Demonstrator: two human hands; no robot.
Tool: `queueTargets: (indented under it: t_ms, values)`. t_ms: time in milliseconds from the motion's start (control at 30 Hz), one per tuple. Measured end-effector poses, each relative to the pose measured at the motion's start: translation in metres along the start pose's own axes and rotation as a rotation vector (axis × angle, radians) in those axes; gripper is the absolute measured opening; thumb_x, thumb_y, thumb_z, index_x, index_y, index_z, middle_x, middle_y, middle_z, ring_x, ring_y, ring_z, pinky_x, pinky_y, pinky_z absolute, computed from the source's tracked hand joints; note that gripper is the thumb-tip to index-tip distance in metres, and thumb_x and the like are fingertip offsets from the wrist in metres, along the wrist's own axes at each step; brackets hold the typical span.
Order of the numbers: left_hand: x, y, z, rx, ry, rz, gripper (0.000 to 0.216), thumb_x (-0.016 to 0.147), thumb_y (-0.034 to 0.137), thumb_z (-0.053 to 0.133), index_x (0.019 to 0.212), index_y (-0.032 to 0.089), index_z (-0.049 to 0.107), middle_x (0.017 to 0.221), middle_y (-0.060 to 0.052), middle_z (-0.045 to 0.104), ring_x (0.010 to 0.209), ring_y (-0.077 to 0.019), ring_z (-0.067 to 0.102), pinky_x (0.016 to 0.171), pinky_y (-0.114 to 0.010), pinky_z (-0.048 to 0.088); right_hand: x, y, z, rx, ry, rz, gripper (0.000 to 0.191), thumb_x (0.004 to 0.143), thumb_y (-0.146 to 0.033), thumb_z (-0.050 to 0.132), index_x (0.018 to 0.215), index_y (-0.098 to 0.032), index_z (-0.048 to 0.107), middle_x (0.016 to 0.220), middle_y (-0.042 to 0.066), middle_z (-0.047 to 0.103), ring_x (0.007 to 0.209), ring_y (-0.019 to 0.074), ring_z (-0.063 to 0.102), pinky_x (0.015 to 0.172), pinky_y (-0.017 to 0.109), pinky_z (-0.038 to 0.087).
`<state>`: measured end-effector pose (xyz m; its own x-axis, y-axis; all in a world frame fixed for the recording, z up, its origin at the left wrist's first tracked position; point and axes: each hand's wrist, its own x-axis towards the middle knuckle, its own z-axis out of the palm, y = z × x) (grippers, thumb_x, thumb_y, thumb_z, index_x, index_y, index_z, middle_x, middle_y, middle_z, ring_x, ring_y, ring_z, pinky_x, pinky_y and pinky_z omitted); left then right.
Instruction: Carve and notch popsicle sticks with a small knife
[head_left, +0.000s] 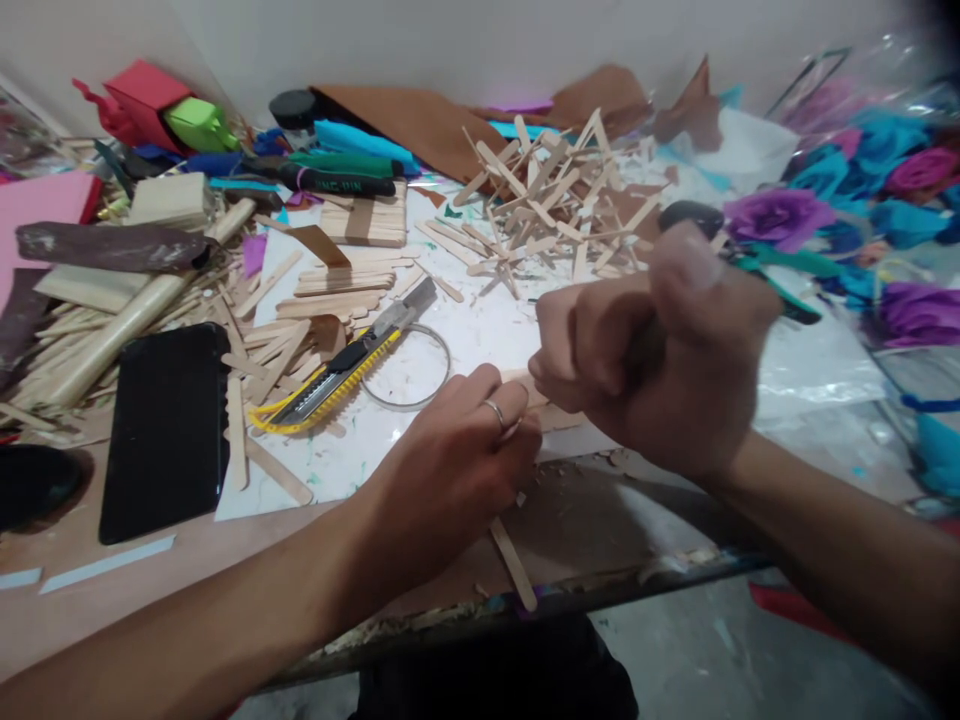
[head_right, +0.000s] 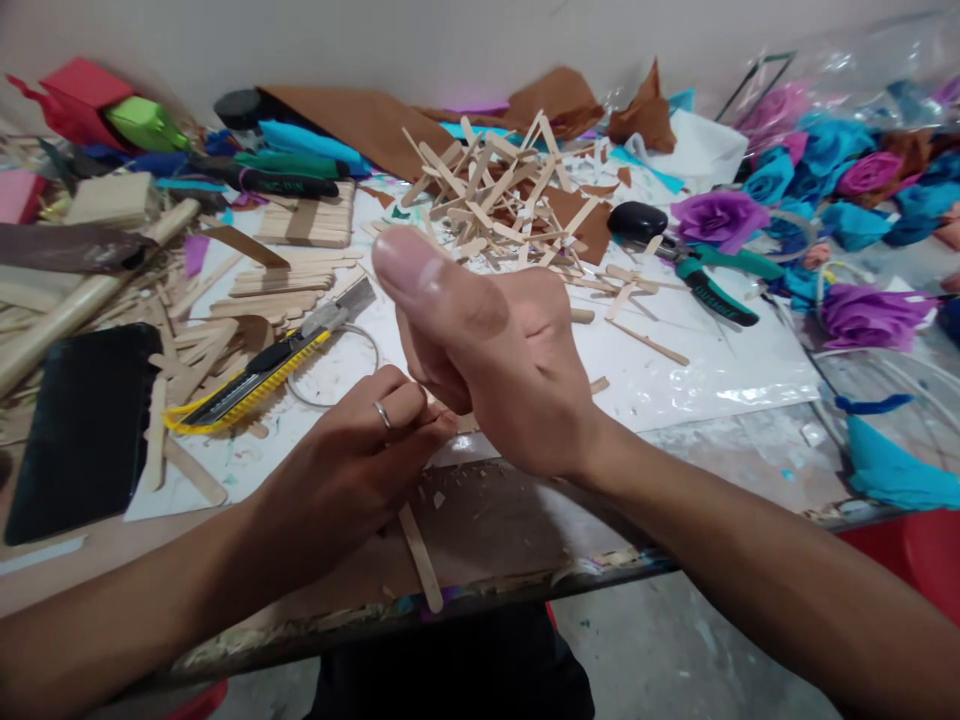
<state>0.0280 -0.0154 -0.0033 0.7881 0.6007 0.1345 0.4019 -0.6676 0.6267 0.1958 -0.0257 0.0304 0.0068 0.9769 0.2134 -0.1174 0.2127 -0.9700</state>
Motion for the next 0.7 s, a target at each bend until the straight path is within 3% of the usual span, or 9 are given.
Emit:
queueTargets:
  t_ms: [167, 433, 700]
  values:
    - [0.0004, -0.0013, 0.0002, -0.023, 0.019, -0.014, 0.02, 0.101, 0.014, 0.047, 0.082, 0.02, 0.05, 0.095, -0.006, 0.059, 0.092, -0.0215, 0.057, 0.077, -0.036, 0.05, 0.0012, -0.001, -0.0032, 0.009, -0.082, 0.03, 0.067, 0.091, -0.061, 0.063, 0.042, -0.022, 0.042, 0.047, -0.002, 0.037, 0.041, 0.008, 0.034, 0.04, 0.034, 0.026]
    - [0.0002, -0.0022, 0.0001, -0.04, 0.004, 0.008, 0.021, 0.101, 0.014, 0.047, 0.081, 0.021, 0.047, 0.092, -0.006, 0.057, 0.089, -0.0216, 0.055, 0.075, -0.037, 0.049, 0.001, 0.0001, -0.0021, 0.011, -0.047, 0.044, 0.067, 0.091, -0.06, 0.061, 0.042, -0.021, 0.039, 0.046, -0.002, 0.035, 0.042, 0.0079, 0.035, 0.04, 0.034, 0.025]
    - [0.0009, -0.0008, -0.0009, 0.065, -0.014, 0.068, 0.024, 0.104, 0.013, 0.044, 0.084, 0.018, 0.055, 0.094, -0.006, 0.057, 0.091, -0.0217, 0.055, 0.076, -0.036, 0.048, 0.0022, 0.0002, -0.0036, 0.04, -0.049, 0.058, 0.067, 0.09, -0.061, 0.065, 0.042, -0.022, 0.04, 0.046, -0.002, 0.036, 0.042, 0.0089, 0.035, 0.042, 0.034, 0.027]
